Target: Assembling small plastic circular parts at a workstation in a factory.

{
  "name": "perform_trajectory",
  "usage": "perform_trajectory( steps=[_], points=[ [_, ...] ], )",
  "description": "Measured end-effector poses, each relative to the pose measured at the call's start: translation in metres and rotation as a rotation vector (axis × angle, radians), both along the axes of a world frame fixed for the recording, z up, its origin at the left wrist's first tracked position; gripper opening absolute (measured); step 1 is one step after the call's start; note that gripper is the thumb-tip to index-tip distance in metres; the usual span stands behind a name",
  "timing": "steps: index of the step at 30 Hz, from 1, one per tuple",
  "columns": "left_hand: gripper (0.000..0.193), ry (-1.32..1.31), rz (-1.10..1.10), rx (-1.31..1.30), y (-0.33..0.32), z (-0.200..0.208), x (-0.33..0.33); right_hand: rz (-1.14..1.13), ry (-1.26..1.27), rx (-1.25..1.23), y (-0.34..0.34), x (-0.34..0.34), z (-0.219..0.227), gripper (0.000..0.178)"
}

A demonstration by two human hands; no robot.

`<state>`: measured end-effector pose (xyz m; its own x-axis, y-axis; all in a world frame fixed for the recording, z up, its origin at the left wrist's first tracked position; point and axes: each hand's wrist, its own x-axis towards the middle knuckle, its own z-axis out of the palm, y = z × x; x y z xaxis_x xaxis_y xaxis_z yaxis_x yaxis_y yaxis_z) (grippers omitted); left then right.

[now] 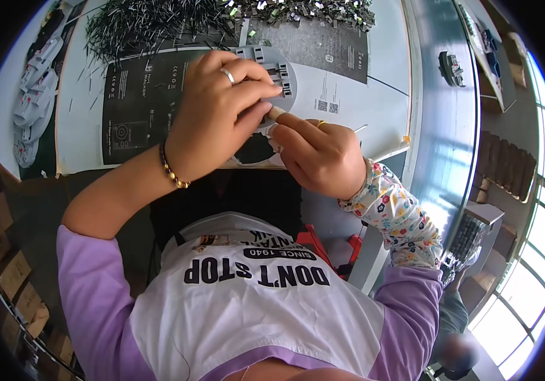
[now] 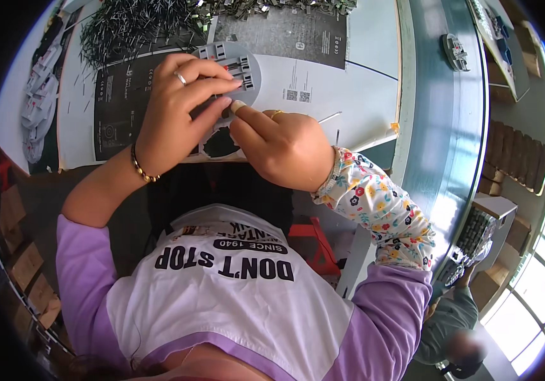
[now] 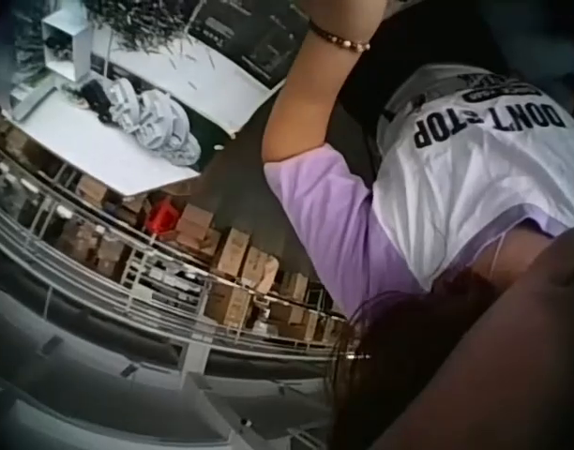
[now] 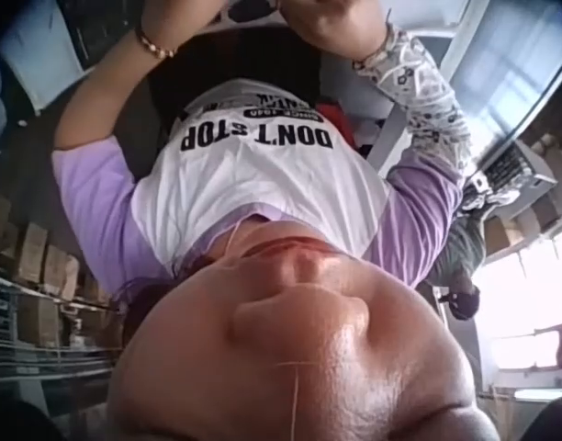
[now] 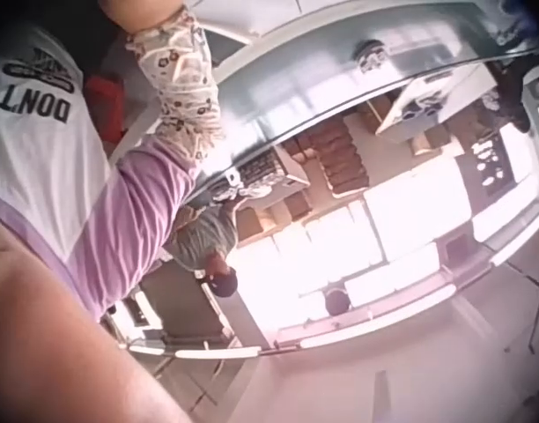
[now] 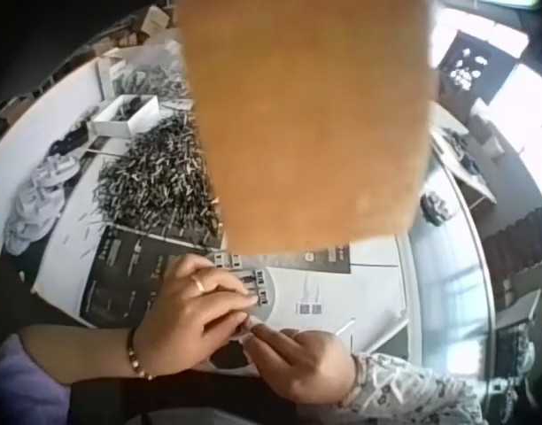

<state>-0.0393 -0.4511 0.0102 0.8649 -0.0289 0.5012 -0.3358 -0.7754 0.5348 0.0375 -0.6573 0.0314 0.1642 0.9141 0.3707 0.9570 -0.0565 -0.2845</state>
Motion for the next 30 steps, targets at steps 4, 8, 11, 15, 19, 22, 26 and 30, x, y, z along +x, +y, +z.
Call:
perform_trajectory(
  steps=[4, 8, 11, 15, 19, 22, 26, 30],
  points=[
    [0.012, 0.102, -0.118, -0.065, 0.013, 0.004, 0.013, 0.009, 0.032, -0.036, 0.005, -0.008, 0.007, 0.029],
    [0.014, 0.180, -0.152, 0.029, 0.009, 0.019, 0.009, 0.040, 0.180, 0.061, 0.000, -0.008, 0.010, 0.028],
    [0.016, 0.136, -0.102, 0.037, 0.000, 0.017, 0.000, -0.026, 0.127, 0.102, 0.001, -0.003, 0.022, 0.028],
    [0.018, 0.025, -0.082, -0.010, -0.001, 0.006, -0.006, -0.058, 0.129, 0.085, 0.000, 0.000, 0.016, 0.026],
    [0.019, -0.075, -0.079, -0.063, -0.006, -0.001, -0.002, -0.219, 0.202, 0.086, -0.003, -0.004, 0.020, 0.022],
    [0.019, -0.094, -0.064, -0.071, -0.007, -0.004, -0.004, -0.303, 0.251, 0.079, 0.001, -0.008, 0.018, 0.019],
    [0.019, -0.095, -0.049, -0.058, -0.007, -0.004, -0.005, -0.316, 0.295, 0.046, 0.004, -0.011, 0.013, 0.014],
    [0.018, -0.116, -0.050, -0.041, -0.006, -0.004, -0.005, -0.326, 0.324, 0.040, 0.007, -0.014, 0.013, 0.012]
  ],
)
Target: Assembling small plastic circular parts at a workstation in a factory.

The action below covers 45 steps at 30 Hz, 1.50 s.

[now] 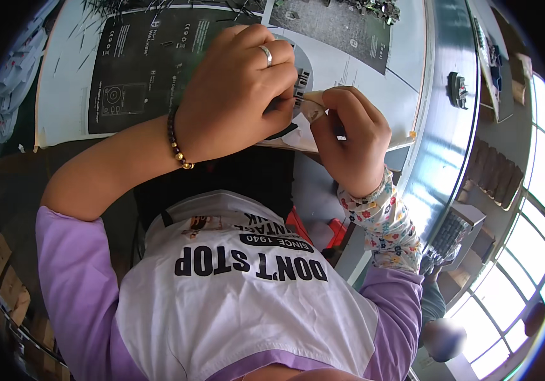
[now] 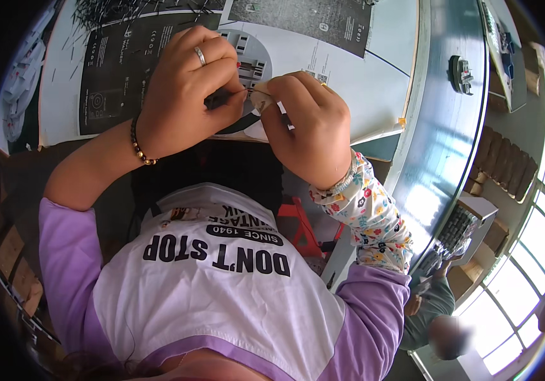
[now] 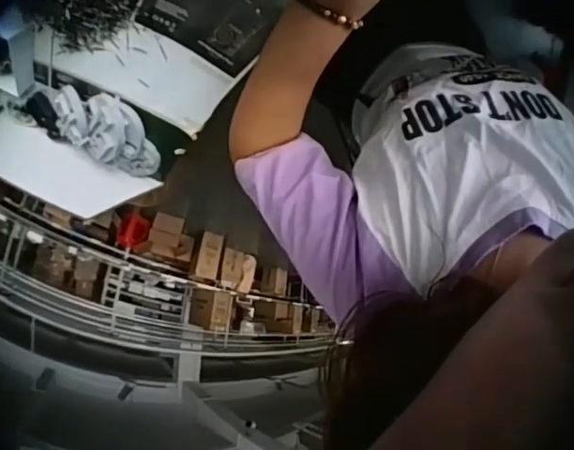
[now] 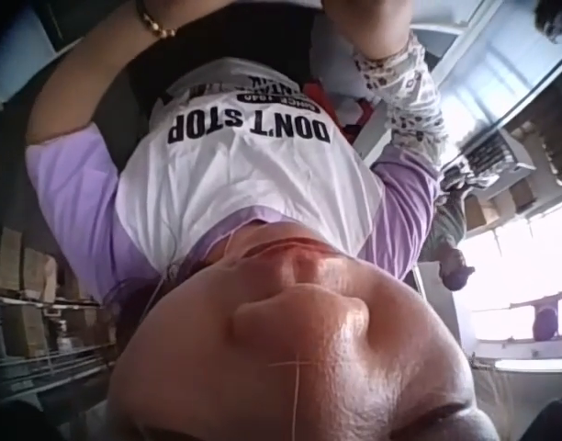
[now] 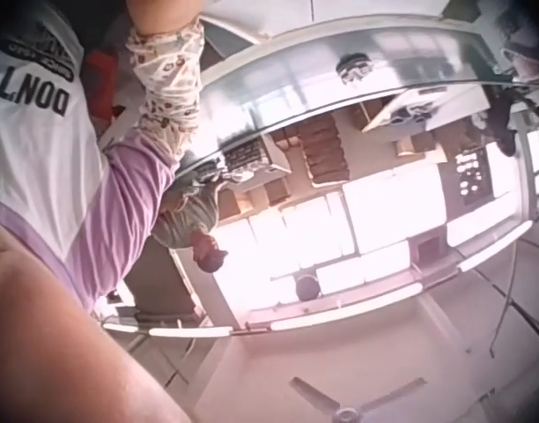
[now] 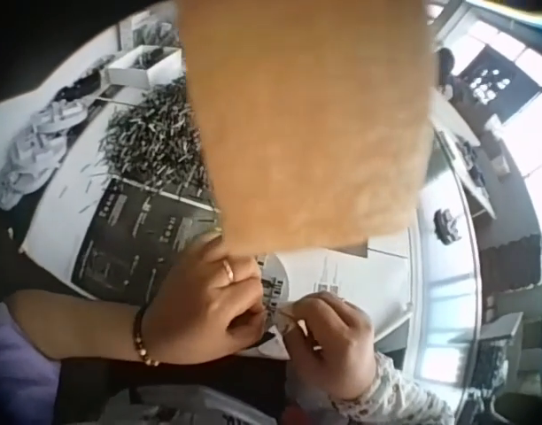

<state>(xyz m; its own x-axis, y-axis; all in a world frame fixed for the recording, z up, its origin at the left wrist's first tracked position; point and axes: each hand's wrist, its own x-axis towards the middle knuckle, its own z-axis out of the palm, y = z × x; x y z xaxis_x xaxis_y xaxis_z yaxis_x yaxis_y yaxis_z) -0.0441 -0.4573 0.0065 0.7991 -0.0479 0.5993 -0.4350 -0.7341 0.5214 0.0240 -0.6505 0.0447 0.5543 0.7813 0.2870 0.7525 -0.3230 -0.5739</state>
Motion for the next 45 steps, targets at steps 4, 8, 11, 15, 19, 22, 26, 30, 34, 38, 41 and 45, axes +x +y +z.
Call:
perform_trajectory(
  steps=[4, 8, 11, 15, 19, 22, 26, 30, 34, 38, 41, 45],
  points=[
    [0.016, -0.003, 0.006, -0.001, 0.000, -0.001, -0.003, -0.032, 0.030, -0.040, 0.001, -0.002, 0.006, 0.011],
    [0.017, -0.013, 0.014, -0.022, -0.002, -0.002, -0.003, -0.079, 0.056, -0.091, 0.002, -0.003, 0.009, 0.010],
    [0.023, -0.036, 0.027, -0.046, -0.003, -0.002, -0.002, -0.099, 0.125, -0.091, 0.004, -0.004, 0.009, 0.010],
    [0.022, -0.025, 0.037, -0.049, -0.005, -0.002, -0.003, -0.135, 0.166, -0.081, 0.003, -0.006, 0.008, 0.010],
    [0.022, -0.034, 0.054, -0.044, -0.006, -0.001, -0.004, -0.163, 0.196, -0.041, 0.000, -0.007, 0.003, 0.011],
    [0.022, -0.020, 0.055, -0.030, -0.007, -0.001, -0.005, -0.120, 0.170, -0.051, 0.002, -0.006, 0.006, 0.011],
    [0.022, -0.030, 0.014, -0.032, -0.007, -0.002, -0.004, 0.045, -0.009, -0.115, 0.001, 0.004, 0.010, 0.014],
    [0.022, 0.040, -0.012, -0.046, -0.003, -0.001, -0.006, 0.169, -0.290, -0.264, 0.008, 0.006, 0.021, 0.018],
    [0.023, 0.107, -0.018, 0.013, 0.001, 0.002, -0.005, 0.203, -0.321, -0.382, 0.014, 0.005, 0.025, 0.020],
    [0.028, 0.062, -0.117, 0.094, 0.007, 0.005, -0.004, 0.151, -0.402, -0.475, 0.017, -0.006, 0.028, 0.027],
    [0.030, 0.063, -0.112, 0.068, 0.006, 0.003, -0.016, 0.107, -0.457, -0.417, 0.006, -0.018, 0.025, 0.032],
    [0.033, 0.095, -0.051, 0.053, 0.001, -0.002, -0.017, 0.119, -0.647, -0.504, -0.001, -0.024, 0.016, 0.041]
  ],
)
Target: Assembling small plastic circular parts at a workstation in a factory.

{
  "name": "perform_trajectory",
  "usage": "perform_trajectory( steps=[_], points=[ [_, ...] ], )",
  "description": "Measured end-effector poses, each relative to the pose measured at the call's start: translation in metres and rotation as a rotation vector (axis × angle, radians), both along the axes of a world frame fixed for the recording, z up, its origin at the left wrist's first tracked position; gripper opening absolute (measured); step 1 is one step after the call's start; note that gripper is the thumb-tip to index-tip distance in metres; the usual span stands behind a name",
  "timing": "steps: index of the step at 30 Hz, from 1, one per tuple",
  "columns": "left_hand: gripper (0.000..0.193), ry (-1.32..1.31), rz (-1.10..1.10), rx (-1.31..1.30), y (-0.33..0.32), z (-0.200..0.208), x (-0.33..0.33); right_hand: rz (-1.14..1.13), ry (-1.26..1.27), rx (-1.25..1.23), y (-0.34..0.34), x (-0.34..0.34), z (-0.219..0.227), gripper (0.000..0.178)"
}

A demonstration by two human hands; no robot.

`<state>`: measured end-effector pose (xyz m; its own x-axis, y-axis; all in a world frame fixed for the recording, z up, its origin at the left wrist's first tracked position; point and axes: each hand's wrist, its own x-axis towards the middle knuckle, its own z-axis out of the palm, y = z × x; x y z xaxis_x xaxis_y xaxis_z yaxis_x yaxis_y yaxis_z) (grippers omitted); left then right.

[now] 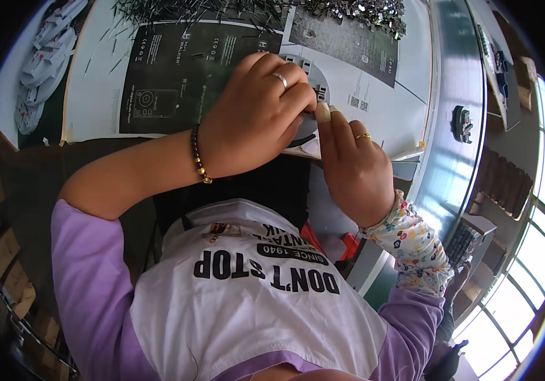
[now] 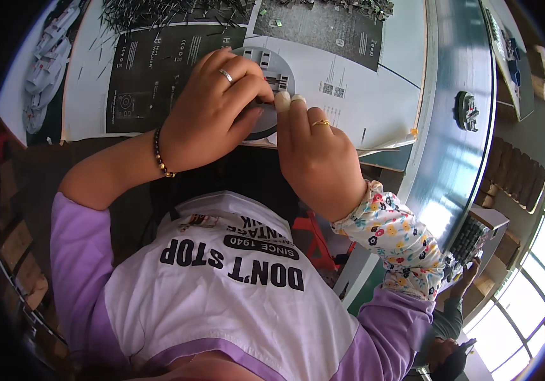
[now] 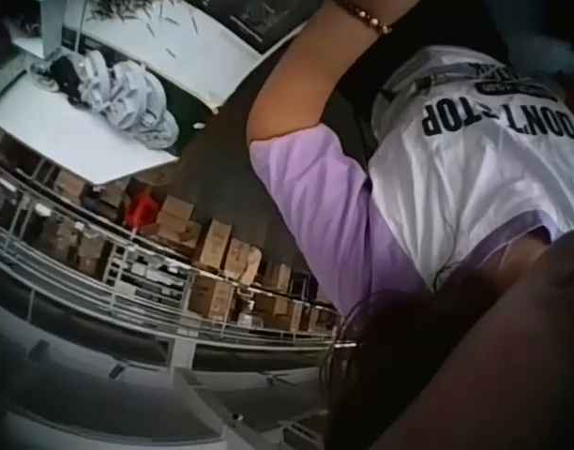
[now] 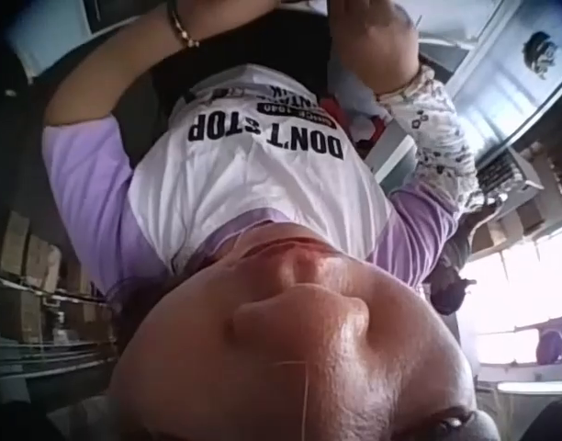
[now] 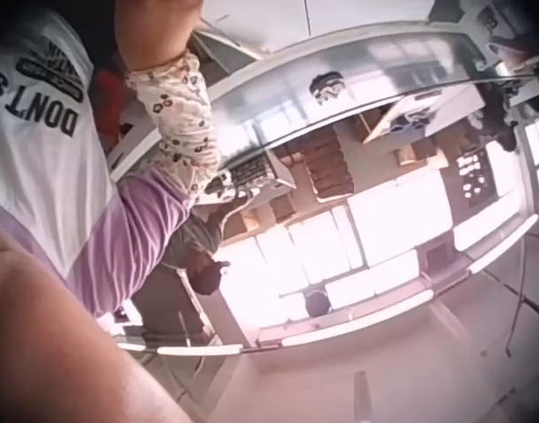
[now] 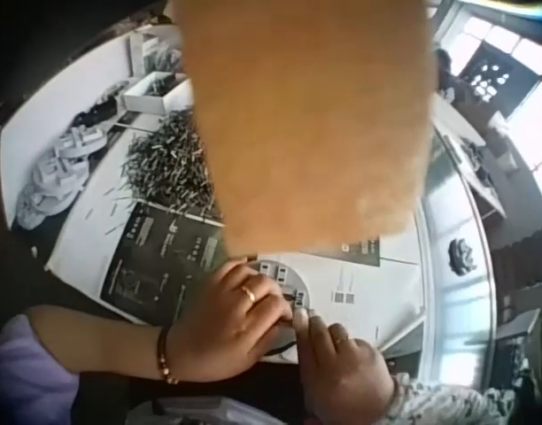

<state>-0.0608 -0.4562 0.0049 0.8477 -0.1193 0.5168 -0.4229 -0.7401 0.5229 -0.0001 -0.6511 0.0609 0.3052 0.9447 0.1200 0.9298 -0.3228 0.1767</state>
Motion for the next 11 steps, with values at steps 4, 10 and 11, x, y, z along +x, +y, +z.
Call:
perform_trajectory(
  steps=[4, 10, 11],
  points=[
    [0.034, 0.048, 0.022, -0.034, 0.001, 0.004, -0.007, -0.014, -0.035, -0.118, -0.003, -0.011, -0.003, 0.048],
    [0.038, 0.101, 0.249, 0.113, 0.100, 0.026, 0.033, -0.077, 0.534, 0.048, -0.017, 0.034, 0.008, 0.057],
    [0.030, 0.146, 0.215, 0.317, 0.132, 0.000, 0.047, -0.170, 0.731, 0.103, -0.017, 0.047, 0.012, 0.056]
  ],
)
